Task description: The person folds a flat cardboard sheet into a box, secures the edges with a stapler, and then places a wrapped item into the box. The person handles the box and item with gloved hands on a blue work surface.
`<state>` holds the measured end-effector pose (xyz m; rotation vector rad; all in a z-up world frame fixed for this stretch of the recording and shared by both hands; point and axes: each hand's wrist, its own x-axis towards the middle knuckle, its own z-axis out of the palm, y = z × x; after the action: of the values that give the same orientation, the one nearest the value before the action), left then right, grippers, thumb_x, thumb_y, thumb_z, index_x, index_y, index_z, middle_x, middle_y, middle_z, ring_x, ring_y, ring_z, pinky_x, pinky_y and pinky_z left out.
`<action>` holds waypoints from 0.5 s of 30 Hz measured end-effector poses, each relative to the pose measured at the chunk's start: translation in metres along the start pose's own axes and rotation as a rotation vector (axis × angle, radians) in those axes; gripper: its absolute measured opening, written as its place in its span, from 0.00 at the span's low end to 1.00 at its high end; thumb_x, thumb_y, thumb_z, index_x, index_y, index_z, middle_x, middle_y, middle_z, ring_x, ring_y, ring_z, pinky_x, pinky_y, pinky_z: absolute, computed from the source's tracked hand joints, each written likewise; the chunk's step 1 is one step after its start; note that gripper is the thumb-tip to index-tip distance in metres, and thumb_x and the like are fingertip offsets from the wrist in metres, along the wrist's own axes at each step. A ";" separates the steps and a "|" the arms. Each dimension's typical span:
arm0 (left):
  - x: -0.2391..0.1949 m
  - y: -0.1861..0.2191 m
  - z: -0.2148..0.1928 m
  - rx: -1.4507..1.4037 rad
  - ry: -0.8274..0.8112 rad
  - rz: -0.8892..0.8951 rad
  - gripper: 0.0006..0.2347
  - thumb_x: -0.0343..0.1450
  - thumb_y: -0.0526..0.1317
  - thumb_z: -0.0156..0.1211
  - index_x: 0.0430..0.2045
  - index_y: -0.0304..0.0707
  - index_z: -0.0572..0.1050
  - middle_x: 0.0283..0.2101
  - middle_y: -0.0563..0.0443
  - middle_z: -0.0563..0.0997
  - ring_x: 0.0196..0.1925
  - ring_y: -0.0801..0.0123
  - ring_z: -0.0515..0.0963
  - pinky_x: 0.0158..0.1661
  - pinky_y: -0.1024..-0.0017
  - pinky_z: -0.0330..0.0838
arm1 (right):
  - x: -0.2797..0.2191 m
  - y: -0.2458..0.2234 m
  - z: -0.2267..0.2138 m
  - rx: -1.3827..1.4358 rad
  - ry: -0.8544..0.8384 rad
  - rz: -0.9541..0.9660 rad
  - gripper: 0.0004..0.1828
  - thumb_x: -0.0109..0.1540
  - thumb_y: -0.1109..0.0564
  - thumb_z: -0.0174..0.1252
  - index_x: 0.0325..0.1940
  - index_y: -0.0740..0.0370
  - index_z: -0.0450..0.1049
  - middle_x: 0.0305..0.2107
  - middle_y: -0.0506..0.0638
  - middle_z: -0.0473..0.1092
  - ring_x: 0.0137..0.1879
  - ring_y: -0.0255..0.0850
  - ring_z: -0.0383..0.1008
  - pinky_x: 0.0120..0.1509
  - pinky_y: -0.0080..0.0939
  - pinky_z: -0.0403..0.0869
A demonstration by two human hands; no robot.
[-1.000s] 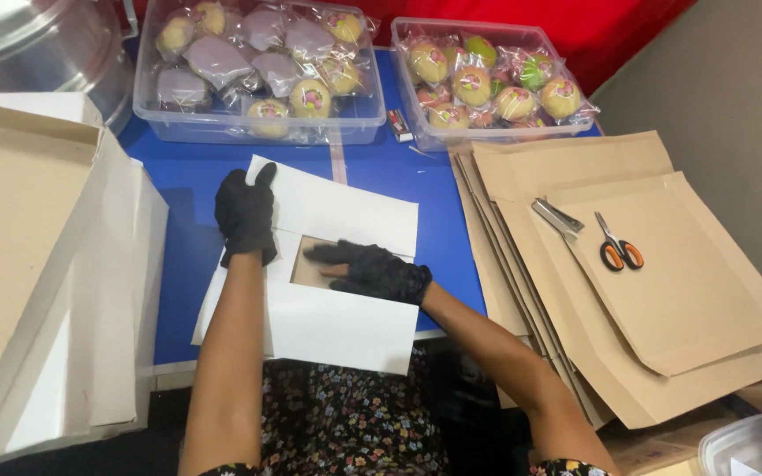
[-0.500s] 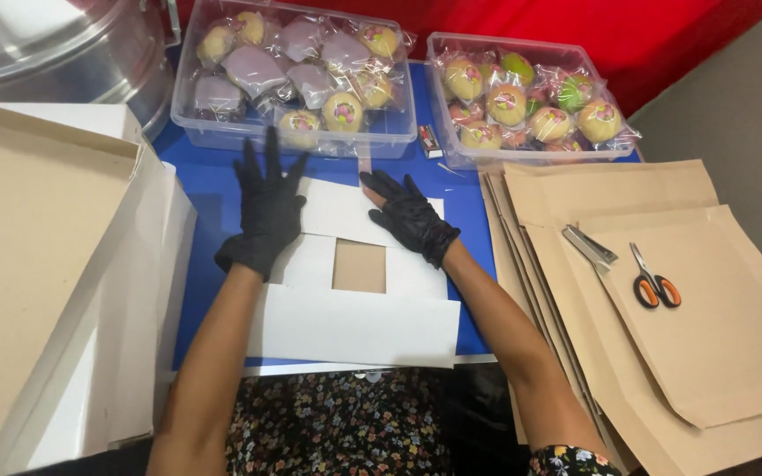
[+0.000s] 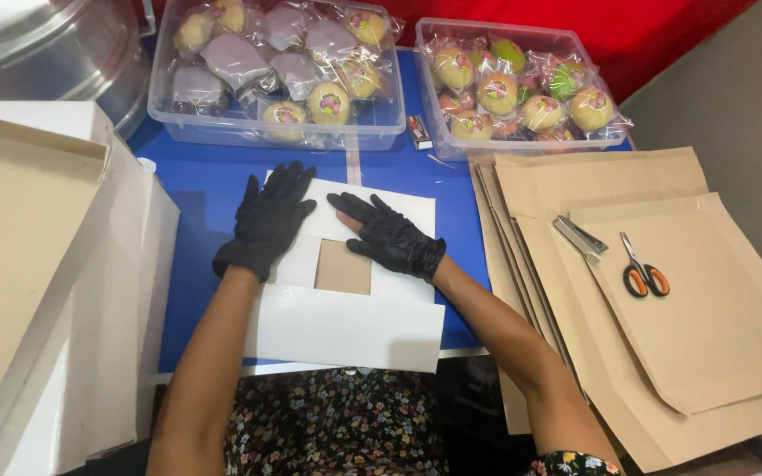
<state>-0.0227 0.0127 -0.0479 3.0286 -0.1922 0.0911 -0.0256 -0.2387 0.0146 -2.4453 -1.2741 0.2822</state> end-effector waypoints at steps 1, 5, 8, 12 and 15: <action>-0.001 0.001 -0.002 -0.019 -0.017 -0.016 0.25 0.78 0.64 0.24 0.73 0.78 0.41 0.77 0.73 0.47 0.77 0.74 0.48 0.74 0.52 0.39 | -0.002 -0.004 0.003 0.014 0.005 -0.031 0.31 0.72 0.38 0.42 0.79 0.46 0.52 0.77 0.48 0.46 0.82 0.44 0.42 0.85 0.58 0.38; -0.005 0.005 -0.005 0.008 -0.004 -0.026 0.25 0.78 0.63 0.26 0.74 0.74 0.41 0.78 0.66 0.47 0.78 0.67 0.50 0.74 0.46 0.41 | -0.010 -0.008 0.007 0.256 0.075 -0.155 0.22 0.71 0.45 0.52 0.70 0.42 0.68 0.71 0.47 0.60 0.78 0.44 0.55 0.83 0.59 0.49; -0.010 0.006 -0.010 -0.025 -0.106 -0.030 0.25 0.78 0.62 0.24 0.74 0.75 0.39 0.78 0.68 0.42 0.79 0.68 0.45 0.73 0.43 0.36 | -0.024 -0.043 -0.045 0.709 0.318 0.234 0.18 0.67 0.48 0.58 0.59 0.54 0.77 0.56 0.54 0.74 0.68 0.45 0.69 0.81 0.53 0.57; -0.001 -0.005 0.012 -0.128 0.434 0.404 0.23 0.79 0.47 0.45 0.73 0.56 0.58 0.77 0.55 0.56 0.78 0.61 0.52 0.71 0.36 0.31 | 0.001 0.024 -0.024 0.374 0.283 0.146 0.19 0.70 0.46 0.53 0.66 0.42 0.73 0.65 0.40 0.68 0.76 0.35 0.58 0.83 0.45 0.47; 0.002 0.002 0.010 -0.073 0.316 0.377 0.24 0.79 0.52 0.37 0.74 0.58 0.53 0.77 0.57 0.54 0.77 0.64 0.52 0.72 0.42 0.34 | 0.022 0.054 0.000 0.003 0.071 0.114 0.28 0.73 0.37 0.40 0.79 0.36 0.52 0.77 0.38 0.48 0.82 0.37 0.42 0.86 0.51 0.38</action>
<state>-0.0205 0.0092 -0.0574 2.8143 -0.7129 0.5709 0.0271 -0.2490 -0.0079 -2.5068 -1.1059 0.2251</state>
